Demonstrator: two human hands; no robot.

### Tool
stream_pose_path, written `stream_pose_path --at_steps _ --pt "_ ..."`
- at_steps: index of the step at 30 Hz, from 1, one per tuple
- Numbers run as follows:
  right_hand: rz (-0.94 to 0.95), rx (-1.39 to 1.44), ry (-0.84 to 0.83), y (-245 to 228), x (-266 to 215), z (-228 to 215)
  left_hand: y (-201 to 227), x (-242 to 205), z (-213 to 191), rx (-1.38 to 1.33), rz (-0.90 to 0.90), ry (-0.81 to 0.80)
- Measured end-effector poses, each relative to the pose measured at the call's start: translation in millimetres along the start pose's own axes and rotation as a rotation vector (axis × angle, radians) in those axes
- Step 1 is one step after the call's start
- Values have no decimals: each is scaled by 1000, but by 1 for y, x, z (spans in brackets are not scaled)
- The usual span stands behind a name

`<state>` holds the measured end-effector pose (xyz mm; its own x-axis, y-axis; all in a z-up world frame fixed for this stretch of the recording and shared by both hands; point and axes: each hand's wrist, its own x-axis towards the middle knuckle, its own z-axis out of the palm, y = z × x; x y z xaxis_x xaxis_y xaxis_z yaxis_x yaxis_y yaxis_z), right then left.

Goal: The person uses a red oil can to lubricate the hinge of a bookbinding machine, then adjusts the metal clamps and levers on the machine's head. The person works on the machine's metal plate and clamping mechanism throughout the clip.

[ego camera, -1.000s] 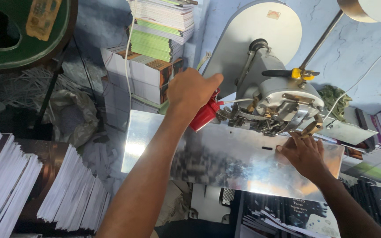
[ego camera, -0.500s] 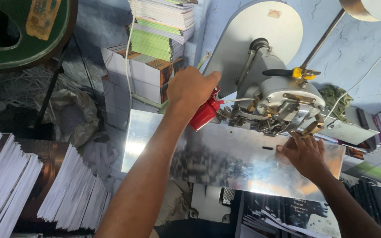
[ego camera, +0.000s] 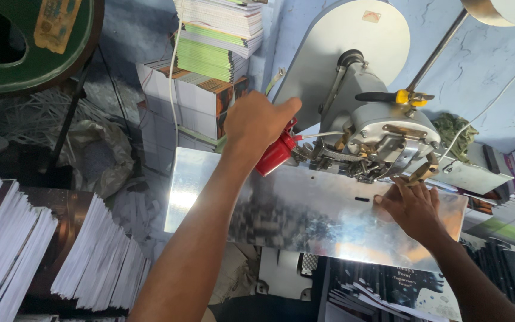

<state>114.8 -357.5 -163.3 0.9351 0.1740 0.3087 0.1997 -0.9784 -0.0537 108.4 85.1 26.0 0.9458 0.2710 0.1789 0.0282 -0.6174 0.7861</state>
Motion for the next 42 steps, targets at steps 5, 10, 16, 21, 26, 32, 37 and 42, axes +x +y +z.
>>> stream_pose_path --at_steps 5,10,16,21,26,32,37,42 --pt "19 18 6 0 1 3 -4 -6 2 -4 41 78" --pt "33 -22 30 3 4 12 -6 -10 3 -15 43 61" --pt "16 17 104 10 3 24 -8 -24 2 -52 80 120" --pt "22 16 68 13 4 29 -8 -33 -7 -128 -9 93" --pt "2 42 103 15 3 33 -11 -49 -8 -200 -24 98" --pt "34 44 91 13 4 33 -18 -68 -4 -265 -21 139" --pt "12 95 106 10 1 30 -26 -89 -1 -324 17 207" --pt "-11 73 122 10 2 28 -31 -114 4 -338 -56 227"
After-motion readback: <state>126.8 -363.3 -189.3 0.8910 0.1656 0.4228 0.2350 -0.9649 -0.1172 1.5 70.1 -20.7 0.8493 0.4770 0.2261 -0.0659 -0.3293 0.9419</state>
